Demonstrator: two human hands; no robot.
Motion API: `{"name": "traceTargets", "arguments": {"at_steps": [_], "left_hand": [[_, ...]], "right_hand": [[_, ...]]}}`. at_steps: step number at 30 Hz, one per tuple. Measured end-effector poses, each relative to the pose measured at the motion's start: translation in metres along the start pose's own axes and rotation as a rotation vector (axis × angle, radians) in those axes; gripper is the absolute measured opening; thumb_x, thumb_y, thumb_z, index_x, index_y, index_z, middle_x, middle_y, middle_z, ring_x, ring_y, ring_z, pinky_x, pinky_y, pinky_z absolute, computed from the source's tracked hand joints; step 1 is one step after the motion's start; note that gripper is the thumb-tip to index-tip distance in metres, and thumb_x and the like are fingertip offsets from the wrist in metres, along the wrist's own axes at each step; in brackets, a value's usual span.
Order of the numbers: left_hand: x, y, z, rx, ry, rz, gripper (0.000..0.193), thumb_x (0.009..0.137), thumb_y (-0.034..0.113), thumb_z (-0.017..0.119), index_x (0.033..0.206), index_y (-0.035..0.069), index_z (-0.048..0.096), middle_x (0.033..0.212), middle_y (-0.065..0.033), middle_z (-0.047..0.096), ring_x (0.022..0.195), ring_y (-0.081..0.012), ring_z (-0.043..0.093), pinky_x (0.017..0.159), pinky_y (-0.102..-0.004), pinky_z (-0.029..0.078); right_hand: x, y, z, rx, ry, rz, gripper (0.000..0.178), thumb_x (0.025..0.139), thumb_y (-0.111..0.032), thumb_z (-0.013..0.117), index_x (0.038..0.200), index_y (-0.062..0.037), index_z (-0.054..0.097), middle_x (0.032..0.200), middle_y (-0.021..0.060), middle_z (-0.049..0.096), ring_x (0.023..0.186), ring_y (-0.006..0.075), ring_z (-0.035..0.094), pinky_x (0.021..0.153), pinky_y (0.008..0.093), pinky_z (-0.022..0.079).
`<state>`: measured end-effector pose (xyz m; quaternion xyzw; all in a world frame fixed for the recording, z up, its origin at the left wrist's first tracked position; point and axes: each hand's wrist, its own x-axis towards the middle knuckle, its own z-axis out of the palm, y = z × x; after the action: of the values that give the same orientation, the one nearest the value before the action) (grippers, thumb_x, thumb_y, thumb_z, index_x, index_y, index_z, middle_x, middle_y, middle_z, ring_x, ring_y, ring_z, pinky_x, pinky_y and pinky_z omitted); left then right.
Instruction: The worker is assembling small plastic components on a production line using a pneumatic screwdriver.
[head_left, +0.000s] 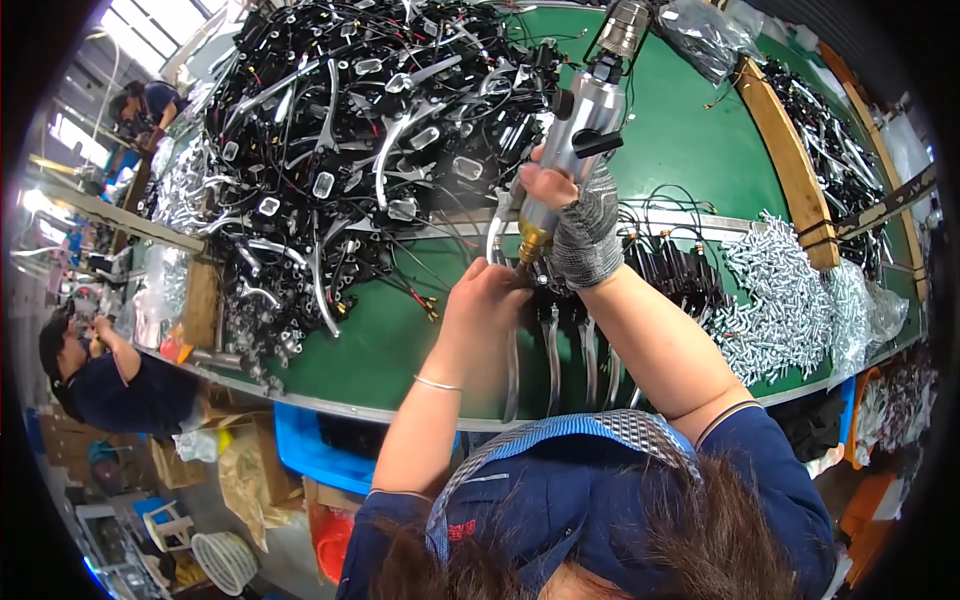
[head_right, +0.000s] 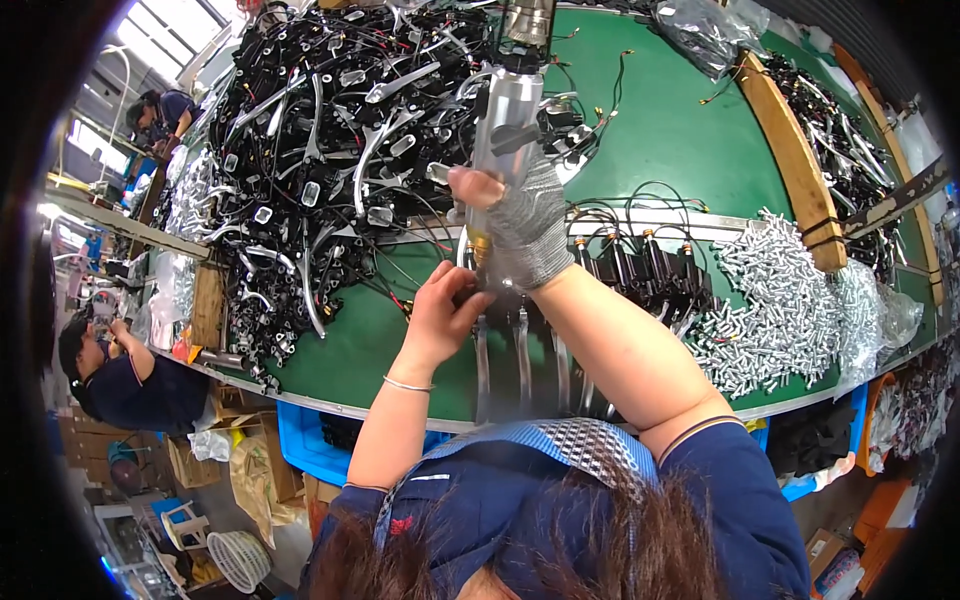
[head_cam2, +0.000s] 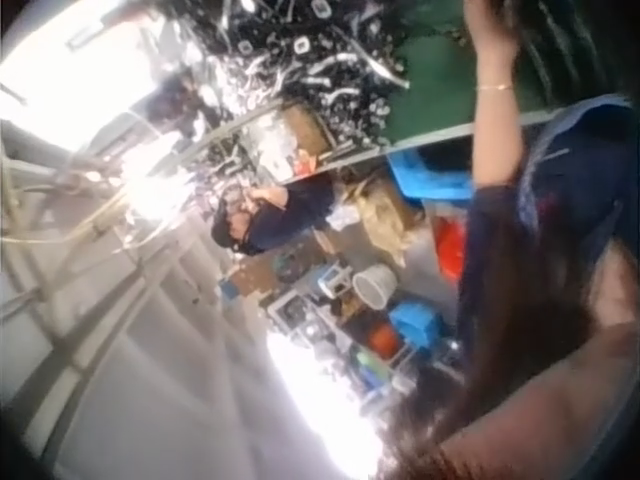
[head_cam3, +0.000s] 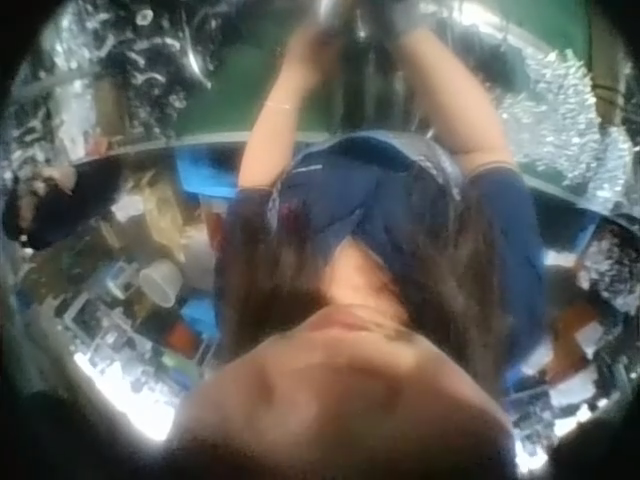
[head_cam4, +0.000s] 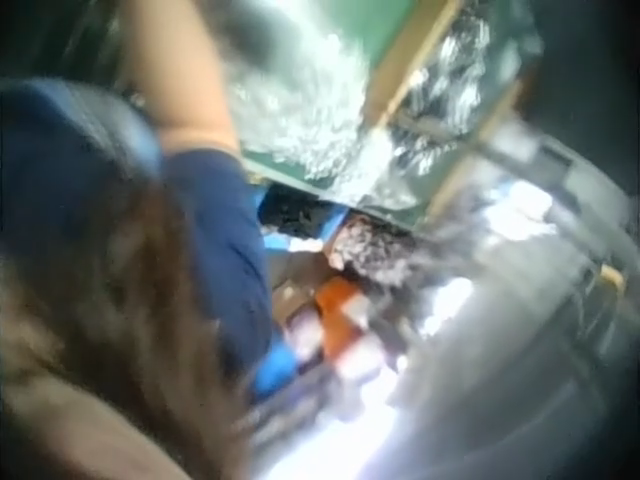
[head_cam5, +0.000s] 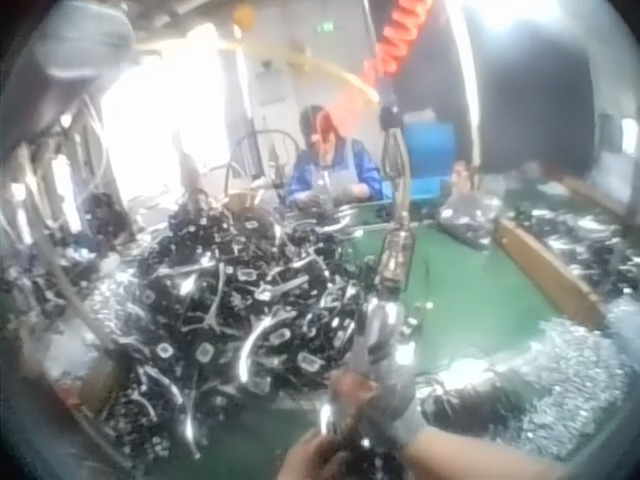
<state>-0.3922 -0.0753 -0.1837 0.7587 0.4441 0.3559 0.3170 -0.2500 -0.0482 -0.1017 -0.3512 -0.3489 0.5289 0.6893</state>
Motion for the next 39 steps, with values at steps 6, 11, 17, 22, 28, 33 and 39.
{"name": "traceTargets", "arguments": {"at_steps": [6,11,17,22,28,33,39], "left_hand": [[-0.005,-0.002,-0.002,-0.021,0.033,0.015,0.017,0.073,0.009,0.067,0.081,0.0,0.056,0.073,-0.0103,0.05,0.067,-0.0251,0.05,0.06,-0.0331,0.042],[-0.008,0.003,0.0,-0.035,0.039,-0.056,0.018,0.074,0.011,0.067,0.086,0.002,0.058,0.077,-0.011,0.049,0.07,-0.0256,0.051,0.061,-0.0326,0.043],[-0.01,-0.01,0.004,-0.015,0.081,-0.007,0.021,0.073,0.012,0.068,0.09,0.004,0.06,0.082,-0.0113,0.051,0.071,-0.0271,0.052,0.065,-0.0334,0.043],[-0.028,-0.053,-0.063,0.521,0.578,0.129,0.023,0.07,0.014,0.068,0.091,0.007,0.062,0.091,-0.0127,0.054,0.079,-0.0289,0.052,0.075,-0.0379,0.04],[-0.062,-0.071,-0.113,1.084,0.518,-0.332,0.02,0.068,0.015,0.069,0.085,0.008,0.063,0.089,-0.0104,0.051,0.091,-0.03,0.046,0.076,-0.0391,0.041],[-0.059,-0.073,-0.106,1.12,0.465,-0.356,0.023,0.068,0.017,0.068,0.089,0.009,0.063,0.092,-0.0093,0.051,0.097,-0.0306,0.046,0.079,-0.0387,0.042],[-0.069,-0.05,-0.066,0.838,0.37,-0.318,0.025,0.066,0.015,0.072,0.087,0.006,0.062,0.087,-0.0099,0.049,0.081,-0.0271,0.05,0.072,-0.0358,0.045]], "right_hand": [[0.004,0.024,-0.005,-0.02,-0.024,-0.132,0.039,0.074,-0.017,0.069,0.105,-0.0042,0.049,0.082,0.0037,0.053,0.069,0.013,0.054,0.059,0.0281,0.051],[0.004,0.031,-0.012,0.118,-0.075,-0.091,0.04,0.073,-0.024,0.066,0.104,-0.005,0.05,0.085,0.0047,0.055,0.072,0.016,0.056,0.064,0.0304,0.049],[0.014,0.005,-0.005,0.156,-0.297,-0.256,0.043,0.078,-0.019,0.06,0.115,-0.0016,0.045,0.083,0.0092,0.059,0.067,0.0207,0.06,0.058,0.0314,0.052],[-0.005,-0.036,-0.04,-0.366,-0.117,-0.385,0.048,0.079,-0.022,0.061,0.121,-0.004,0.044,0.099,0.0095,0.056,0.092,0.0183,0.057,0.082,0.0318,0.046],[-0.08,-0.064,-0.275,-1.51,0.146,-0.009,0.015,0.082,-0.014,0.057,0.092,-0.0032,0.055,0.087,0.012,0.058,0.078,0.023,0.056,0.07,0.0355,0.045],[-0.111,-0.062,-0.318,-1.947,0.119,-0.017,0.016,0.079,-0.017,0.057,0.09,-0.0052,0.056,0.084,0.0176,0.055,0.075,0.0338,0.054,0.07,0.0411,0.044],[-0.11,-0.058,-0.313,-1.892,-0.019,0.051,0.015,0.075,-0.009,0.059,0.089,-0.0042,0.056,0.083,0.0169,0.054,0.075,0.0338,0.054,0.068,0.04,0.044]]}}
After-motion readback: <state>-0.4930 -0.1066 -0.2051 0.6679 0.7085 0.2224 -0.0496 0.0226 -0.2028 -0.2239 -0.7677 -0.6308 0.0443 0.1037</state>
